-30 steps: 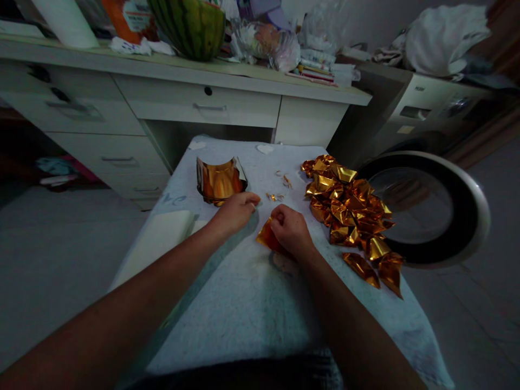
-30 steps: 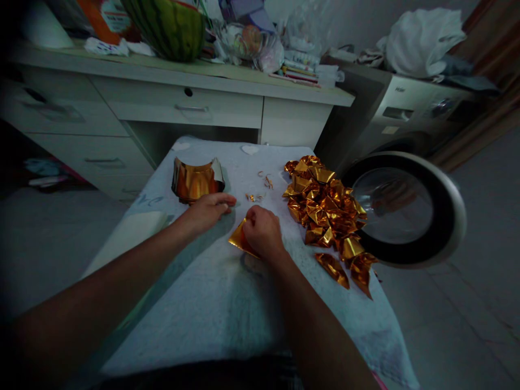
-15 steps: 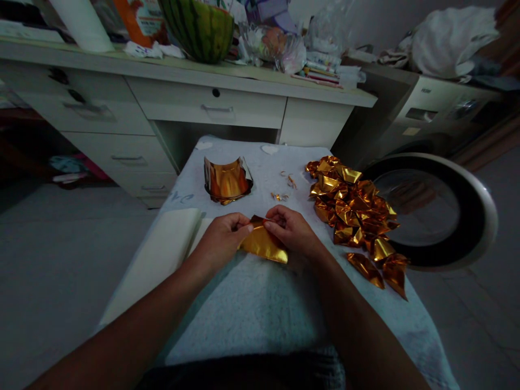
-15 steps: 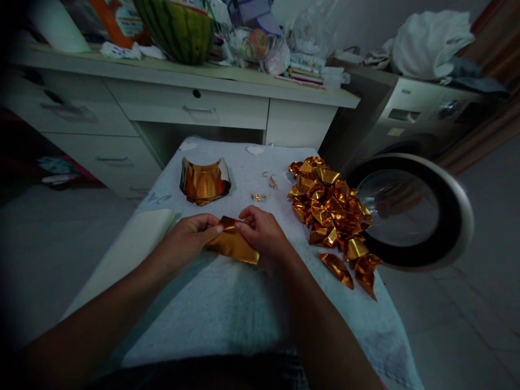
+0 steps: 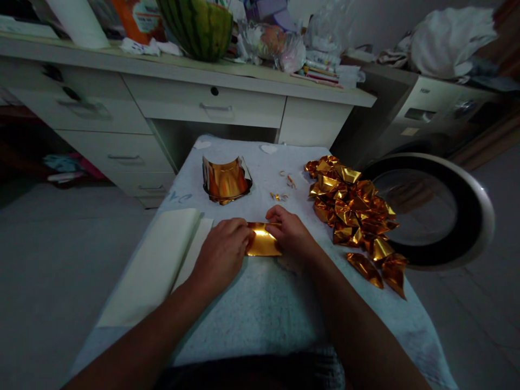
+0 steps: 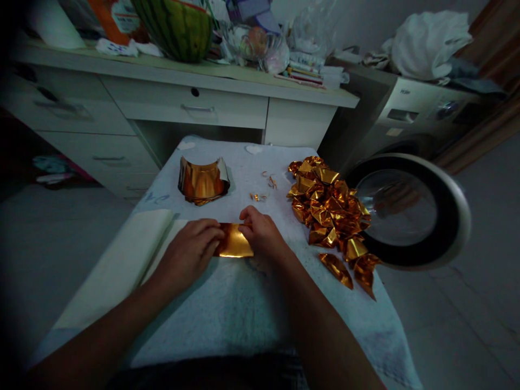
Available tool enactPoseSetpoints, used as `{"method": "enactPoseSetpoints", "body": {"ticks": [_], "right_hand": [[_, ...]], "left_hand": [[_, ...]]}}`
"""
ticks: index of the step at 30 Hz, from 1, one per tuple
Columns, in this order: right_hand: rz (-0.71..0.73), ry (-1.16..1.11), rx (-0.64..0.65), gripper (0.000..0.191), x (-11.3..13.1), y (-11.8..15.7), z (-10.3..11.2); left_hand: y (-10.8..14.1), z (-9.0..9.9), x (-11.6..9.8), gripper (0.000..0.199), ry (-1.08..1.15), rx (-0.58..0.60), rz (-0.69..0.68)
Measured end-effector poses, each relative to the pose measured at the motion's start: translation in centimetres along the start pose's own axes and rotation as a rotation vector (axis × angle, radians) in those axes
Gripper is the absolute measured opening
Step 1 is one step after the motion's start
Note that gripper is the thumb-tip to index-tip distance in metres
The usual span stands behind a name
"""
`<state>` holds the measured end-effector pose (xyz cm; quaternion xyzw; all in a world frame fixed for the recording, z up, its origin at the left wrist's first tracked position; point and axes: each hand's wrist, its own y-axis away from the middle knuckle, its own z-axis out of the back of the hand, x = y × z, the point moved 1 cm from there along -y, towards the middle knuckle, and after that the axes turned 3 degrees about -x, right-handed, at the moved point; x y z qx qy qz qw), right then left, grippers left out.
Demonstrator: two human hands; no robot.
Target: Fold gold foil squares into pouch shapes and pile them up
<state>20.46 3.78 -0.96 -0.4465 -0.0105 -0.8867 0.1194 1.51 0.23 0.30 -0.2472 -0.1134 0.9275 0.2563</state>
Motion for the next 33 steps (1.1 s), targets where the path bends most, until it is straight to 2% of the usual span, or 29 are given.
{"method": "enactPoseSetpoints", "body": {"ticks": [2, 4, 7, 9, 11, 12, 14, 17, 26, 33], "right_hand": [[0.004, 0.079, 0.008, 0.016, 0.0, -0.1, -0.3], [0.034, 0.183, -0.011, 0.018, 0.0, -0.1, -0.6], [0.144, 0.371, -0.079, 0.022, 0.7, 0.2, -0.2], [0.195, 0.475, -0.089, 0.021, 1.6, 0.7, 0.4], [0.235, 0.501, -0.034, 0.011, 2.7, 1.4, 1.1], [0.250, 0.489, 0.037, 0.008, 3.1, 1.8, 1.3], [0.262, 0.477, 0.189, 0.007, 3.5, 2.6, 1.3], [0.250, 0.502, 0.233, 0.010, 3.3, 3.4, 0.9], [0.296, 0.487, 0.133, 0.012, 2.1, 4.1, 0.2], [0.241, 0.363, 0.073, 0.007, 1.1, 4.6, 0.6]], "left_hand": [[0.3, -0.3, -0.2, 0.017, 0.007, 0.111, -0.084], [0.6, -0.4, -0.3, 0.022, -0.001, 0.168, -0.119], [1.0, -0.2, -0.2, 0.028, 0.007, 0.205, -0.119], [1.1, 0.0, -0.1, 0.026, 0.041, 0.241, -0.092], [1.1, 0.3, 0.0, 0.021, 0.077, 0.280, -0.058], [1.1, 0.3, 0.1, 0.020, 0.092, 0.290, -0.047], [1.1, 0.3, 0.2, 0.019, 0.118, 0.282, -0.038], [1.1, 0.1, 0.3, 0.016, 0.146, 0.235, -0.050], [1.2, -0.5, 1.2, 0.013, 0.191, 0.153, -0.052], [1.2, -0.1, 0.8, 0.015, 0.129, 0.174, -0.014]]}}
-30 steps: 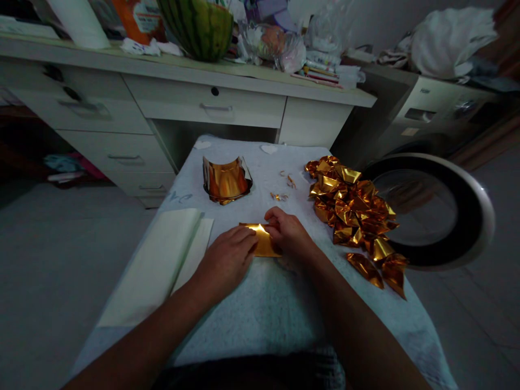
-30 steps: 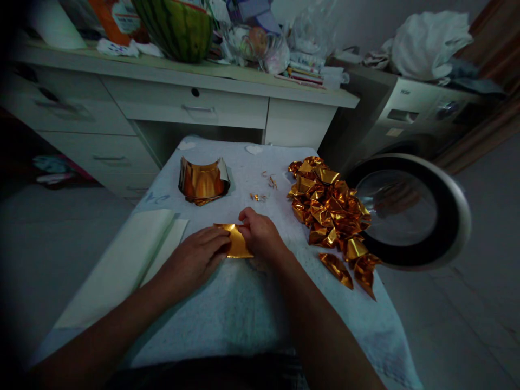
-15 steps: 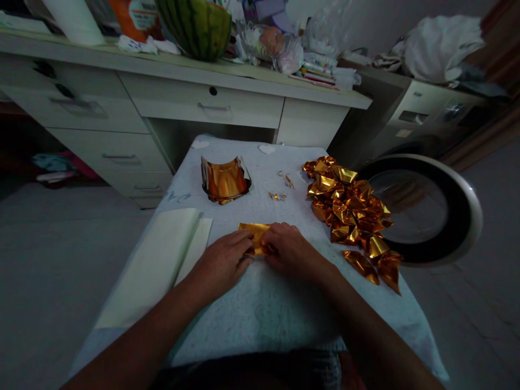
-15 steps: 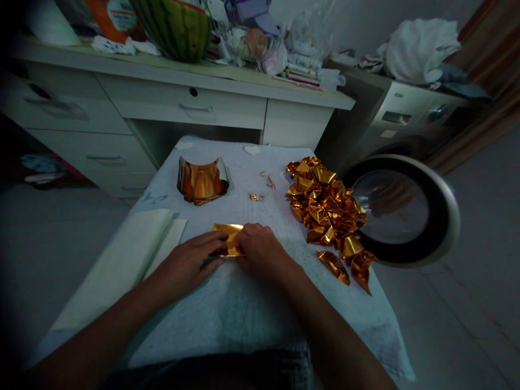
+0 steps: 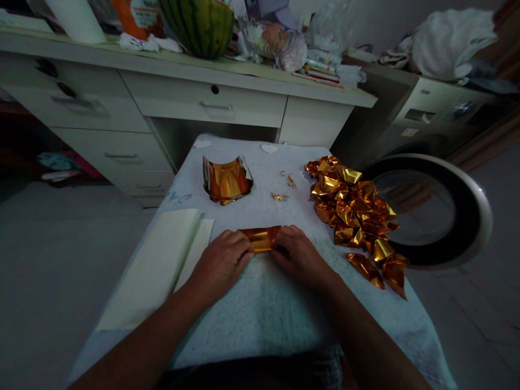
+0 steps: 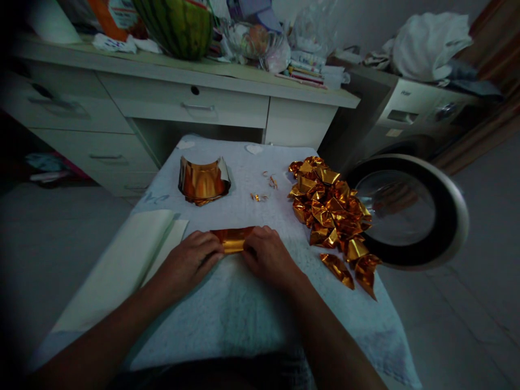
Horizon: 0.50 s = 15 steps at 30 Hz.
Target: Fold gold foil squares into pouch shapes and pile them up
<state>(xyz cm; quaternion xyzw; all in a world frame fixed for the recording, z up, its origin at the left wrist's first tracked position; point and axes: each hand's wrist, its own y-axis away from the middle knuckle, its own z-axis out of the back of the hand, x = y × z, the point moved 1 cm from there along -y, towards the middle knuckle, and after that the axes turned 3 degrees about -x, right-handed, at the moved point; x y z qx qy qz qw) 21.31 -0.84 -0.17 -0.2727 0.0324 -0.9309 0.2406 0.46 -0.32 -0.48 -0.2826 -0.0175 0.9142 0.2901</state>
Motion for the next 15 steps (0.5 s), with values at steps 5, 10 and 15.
{"method": "enactPoseSetpoints", "body": {"ticks": [5, 10, 15], "right_hand": [[-0.141, -0.037, 0.021, 0.008, -0.46, 0.12, 0.32], [-0.221, 0.007, 0.017, 0.014, -0.31, -0.18, 0.13], [-0.322, 0.041, 0.020, 0.014, -0.41, -0.38, 0.13]], "left_hand": [[0.10, 0.12, -0.06, 0.015, 0.001, 0.041, 0.086], [0.12, -0.16, 0.45, 0.025, -0.001, 0.058, 0.095], [-0.03, -0.17, 0.24, 0.023, -0.064, 0.046, 0.152]]}}
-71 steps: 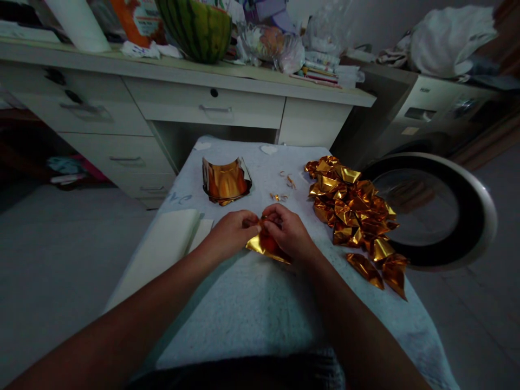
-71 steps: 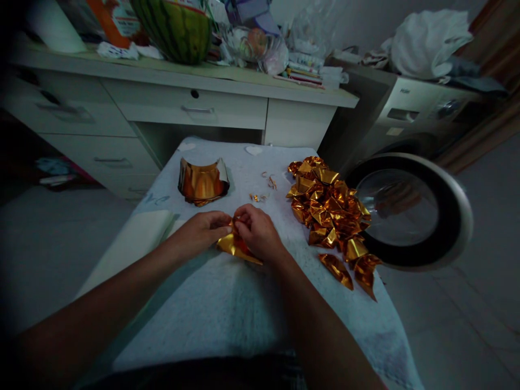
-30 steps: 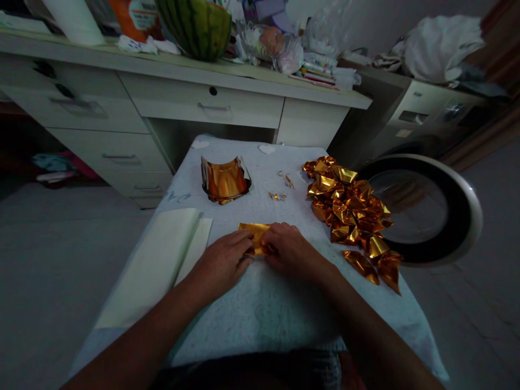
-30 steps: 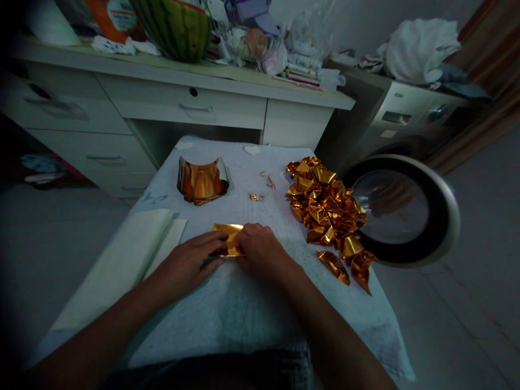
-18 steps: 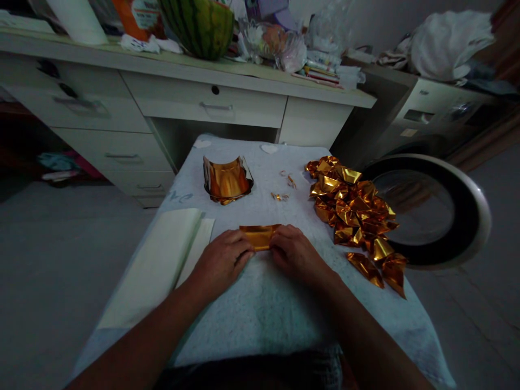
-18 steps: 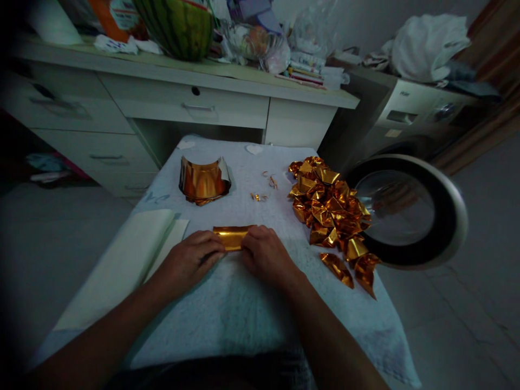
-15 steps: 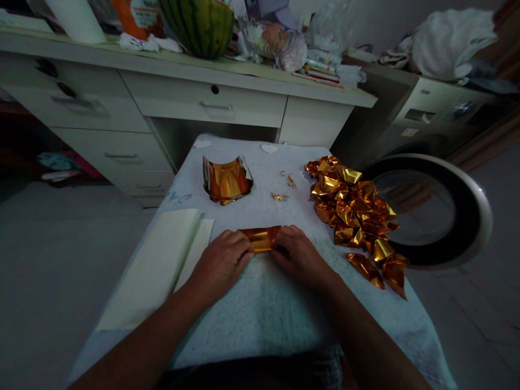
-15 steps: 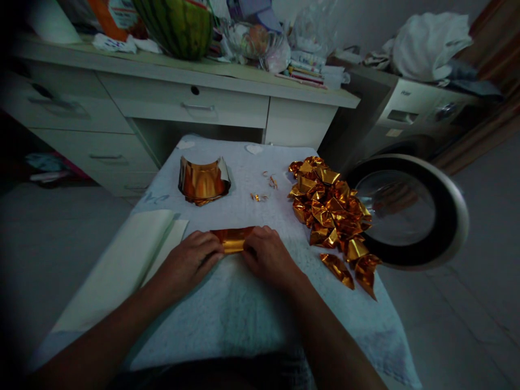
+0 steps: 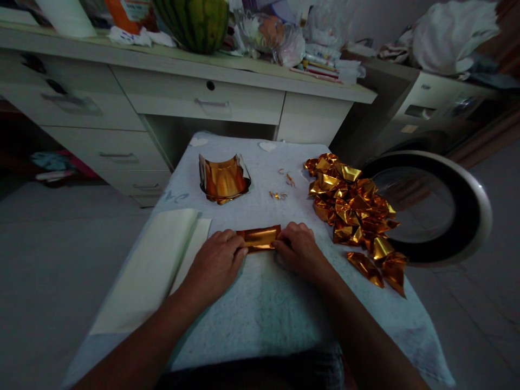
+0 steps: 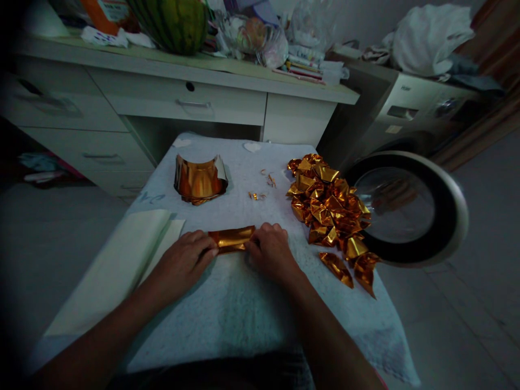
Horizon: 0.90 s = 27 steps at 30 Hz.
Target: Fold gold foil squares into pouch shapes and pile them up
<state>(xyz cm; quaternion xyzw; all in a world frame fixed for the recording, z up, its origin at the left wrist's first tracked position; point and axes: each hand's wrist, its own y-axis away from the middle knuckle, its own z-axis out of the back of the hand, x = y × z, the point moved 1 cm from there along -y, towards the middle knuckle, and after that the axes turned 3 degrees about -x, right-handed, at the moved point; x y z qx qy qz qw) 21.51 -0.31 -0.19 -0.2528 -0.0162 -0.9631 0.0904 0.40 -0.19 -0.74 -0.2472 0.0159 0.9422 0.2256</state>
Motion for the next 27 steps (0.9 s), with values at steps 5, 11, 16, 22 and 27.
{"method": "enactPoseSetpoints", "body": {"ticks": [5, 11, 16, 22, 27], "right_hand": [[-0.034, 0.032, -0.003, 0.014, -0.19, -0.14, -0.21], [-0.050, 0.077, -0.029, 0.016, -0.19, -0.15, -0.56], [-0.072, 0.106, -0.045, 0.019, -0.19, -0.07, -0.64], [-0.087, 0.145, -0.046, 0.023, -0.07, -0.08, -0.62], [-0.098, 0.171, -0.060, 0.023, -0.10, 0.00, -0.56]], "left_hand": [[-0.02, 0.25, -0.14, 0.021, -0.034, 0.008, 0.080], [0.00, -0.18, -0.16, 0.028, -0.089, -0.026, 0.066], [0.00, -0.30, -0.56, 0.024, -0.195, -0.022, 0.082], [0.08, -0.09, -0.65, 0.021, -0.252, -0.023, 0.089], [0.02, -0.09, -0.72, 0.024, -0.317, 0.003, 0.092]]}}
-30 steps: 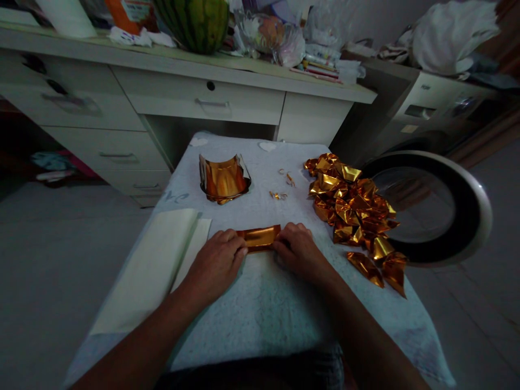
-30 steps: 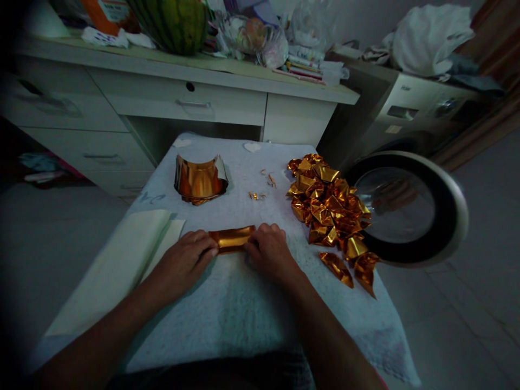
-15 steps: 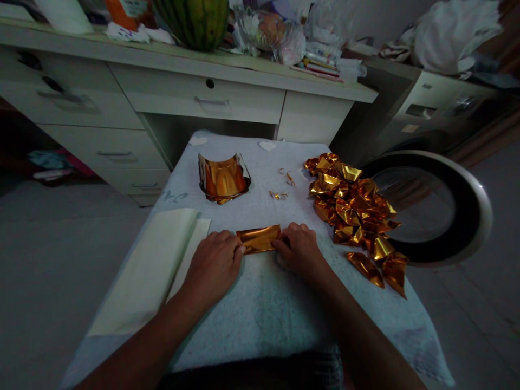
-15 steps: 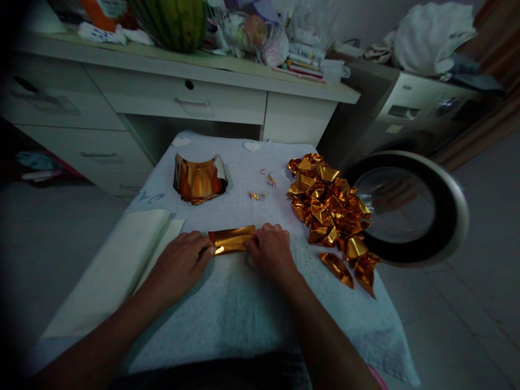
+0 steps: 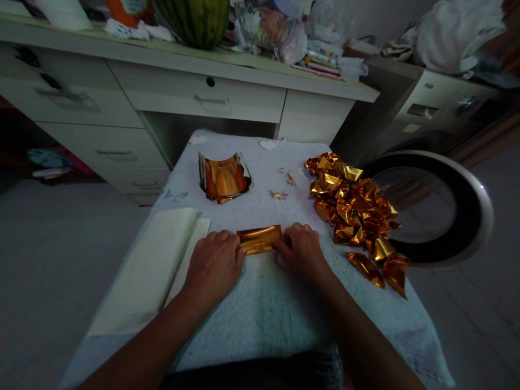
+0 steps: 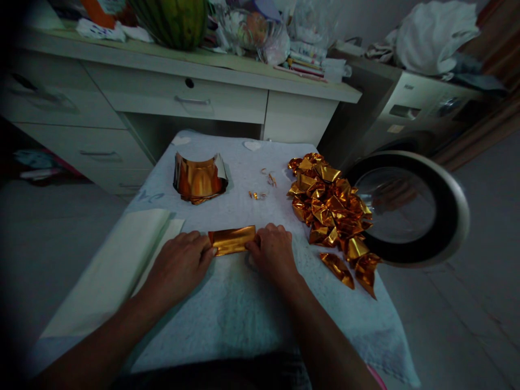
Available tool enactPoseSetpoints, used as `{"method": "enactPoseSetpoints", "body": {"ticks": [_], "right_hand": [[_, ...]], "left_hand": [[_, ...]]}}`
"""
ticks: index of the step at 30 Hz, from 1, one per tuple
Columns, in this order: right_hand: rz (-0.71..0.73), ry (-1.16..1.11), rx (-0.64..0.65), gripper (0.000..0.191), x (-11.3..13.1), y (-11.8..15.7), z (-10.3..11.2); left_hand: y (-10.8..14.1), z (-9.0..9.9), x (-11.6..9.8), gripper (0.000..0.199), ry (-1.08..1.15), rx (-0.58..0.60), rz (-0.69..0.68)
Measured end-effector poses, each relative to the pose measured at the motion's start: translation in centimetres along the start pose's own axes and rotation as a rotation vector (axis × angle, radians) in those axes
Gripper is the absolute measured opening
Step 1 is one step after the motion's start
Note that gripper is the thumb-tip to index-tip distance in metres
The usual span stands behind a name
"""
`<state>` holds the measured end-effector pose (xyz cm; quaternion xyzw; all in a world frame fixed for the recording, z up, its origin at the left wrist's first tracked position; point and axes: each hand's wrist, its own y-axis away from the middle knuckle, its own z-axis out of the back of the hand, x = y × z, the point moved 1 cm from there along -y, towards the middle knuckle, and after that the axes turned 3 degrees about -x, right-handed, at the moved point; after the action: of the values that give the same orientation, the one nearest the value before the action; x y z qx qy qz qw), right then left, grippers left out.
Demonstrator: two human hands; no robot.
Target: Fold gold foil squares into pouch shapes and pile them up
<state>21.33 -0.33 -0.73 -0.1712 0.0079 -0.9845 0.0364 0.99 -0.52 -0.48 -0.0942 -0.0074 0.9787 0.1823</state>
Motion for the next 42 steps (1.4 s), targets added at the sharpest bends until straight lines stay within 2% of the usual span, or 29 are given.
{"method": "enactPoseSetpoints", "body": {"ticks": [6, 11, 15, 18, 21, 23, 27, 29, 33, 37, 42], "right_hand": [[-0.029, 0.011, 0.011, 0.022, 0.0, 0.0, 0.0], [-0.077, -0.047, -0.043, 0.020, 0.0, 0.2, 0.1], [-0.097, -0.078, -0.066, 0.026, -0.2, 0.3, 0.1], [-0.076, -0.108, -0.060, 0.020, -0.3, 0.2, 0.2], [-0.004, -0.134, -0.066, 0.012, -0.1, 0.1, 0.2], [0.100, -0.130, -0.088, 0.009, 0.3, 0.2, 0.2], [0.351, -0.165, -0.072, 0.016, 1.4, 0.7, -0.3], [0.384, -0.193, -0.054, 0.017, 1.8, 0.9, -0.7], [0.263, -0.175, -0.032, 0.015, 2.6, 0.6, -1.2], [0.161, -0.028, 0.023, 0.009, 3.6, 0.3, -1.0], [0.104, 0.067, 0.036, 0.018, 4.7, 0.4, -1.0]], "left_hand": [[0.1, 0.4, -0.5, 0.022, -0.017, 0.010, 0.018], [0.4, 0.6, -0.7, 0.016, 0.027, -0.113, 0.017], [0.6, 0.1, -0.7, 0.021, 0.006, -0.177, -0.171], [0.9, -0.1, -0.9, 0.020, -0.058, -0.185, -0.353], [1.2, -0.2, -1.2, 0.019, -0.118, -0.193, -0.432], [1.3, -0.2, -1.4, 0.019, -0.140, -0.200, -0.450], [1.4, -0.3, -1.7, 0.016, -0.156, -0.217, -0.470], [1.5, -0.3, -1.9, 0.015, -0.159, -0.219, -0.478], [2.0, -0.4, -2.2, 0.023, -0.184, -0.201, -0.455], [2.9, -0.4, -2.3, 0.036, -0.244, -0.193, -0.409], [3.8, 0.0, -1.8, 0.039, -0.280, -0.167, -0.351]]}}
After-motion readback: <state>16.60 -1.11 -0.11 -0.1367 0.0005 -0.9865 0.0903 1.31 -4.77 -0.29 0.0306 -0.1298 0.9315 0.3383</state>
